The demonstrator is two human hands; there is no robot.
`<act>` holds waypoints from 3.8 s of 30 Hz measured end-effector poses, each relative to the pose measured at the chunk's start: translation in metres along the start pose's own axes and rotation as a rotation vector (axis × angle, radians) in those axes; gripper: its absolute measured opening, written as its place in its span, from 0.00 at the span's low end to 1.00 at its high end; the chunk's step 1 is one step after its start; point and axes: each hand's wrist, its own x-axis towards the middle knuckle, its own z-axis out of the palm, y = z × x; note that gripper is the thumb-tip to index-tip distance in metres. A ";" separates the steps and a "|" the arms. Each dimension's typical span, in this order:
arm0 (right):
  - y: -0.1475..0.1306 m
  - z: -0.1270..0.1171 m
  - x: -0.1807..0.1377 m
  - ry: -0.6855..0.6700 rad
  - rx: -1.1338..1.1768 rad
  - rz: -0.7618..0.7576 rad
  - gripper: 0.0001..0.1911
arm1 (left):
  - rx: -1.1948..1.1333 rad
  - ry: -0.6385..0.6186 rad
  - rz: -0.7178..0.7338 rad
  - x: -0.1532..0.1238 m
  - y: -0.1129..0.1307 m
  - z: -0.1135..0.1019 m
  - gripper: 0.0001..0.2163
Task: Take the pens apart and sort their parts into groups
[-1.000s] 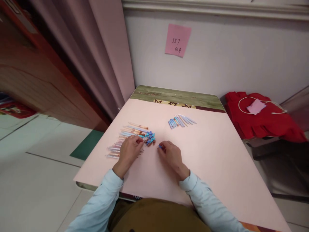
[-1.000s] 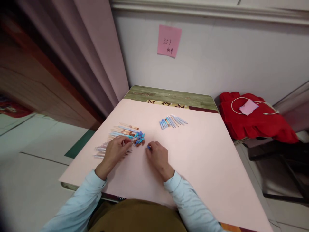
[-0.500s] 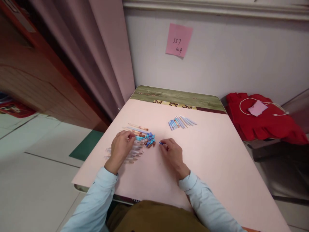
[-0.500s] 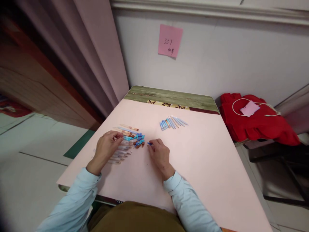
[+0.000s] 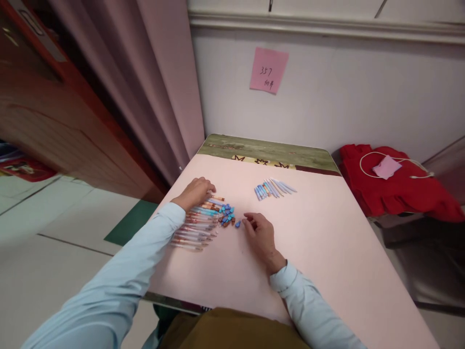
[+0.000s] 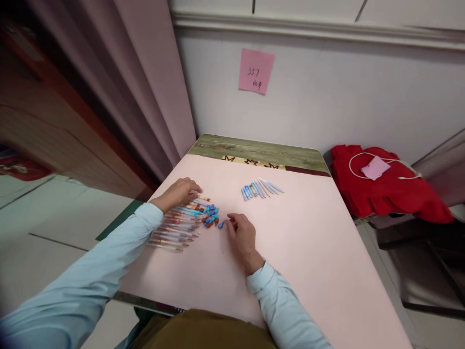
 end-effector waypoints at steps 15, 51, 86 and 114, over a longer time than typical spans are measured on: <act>-0.008 -0.005 0.003 0.054 0.230 0.135 0.13 | -0.547 0.077 -0.109 0.026 0.011 -0.014 0.06; -0.036 -0.062 -0.015 -0.372 1.213 0.671 0.22 | -1.865 -0.018 -0.283 -0.014 0.188 0.047 0.13; -0.029 -0.055 -0.018 -0.071 1.076 0.690 0.24 | -1.837 0.213 -0.530 -0.005 0.201 0.045 0.15; -0.030 -0.055 -0.021 -0.281 0.961 0.742 0.24 | -1.836 0.401 -0.647 0.005 0.174 0.043 0.09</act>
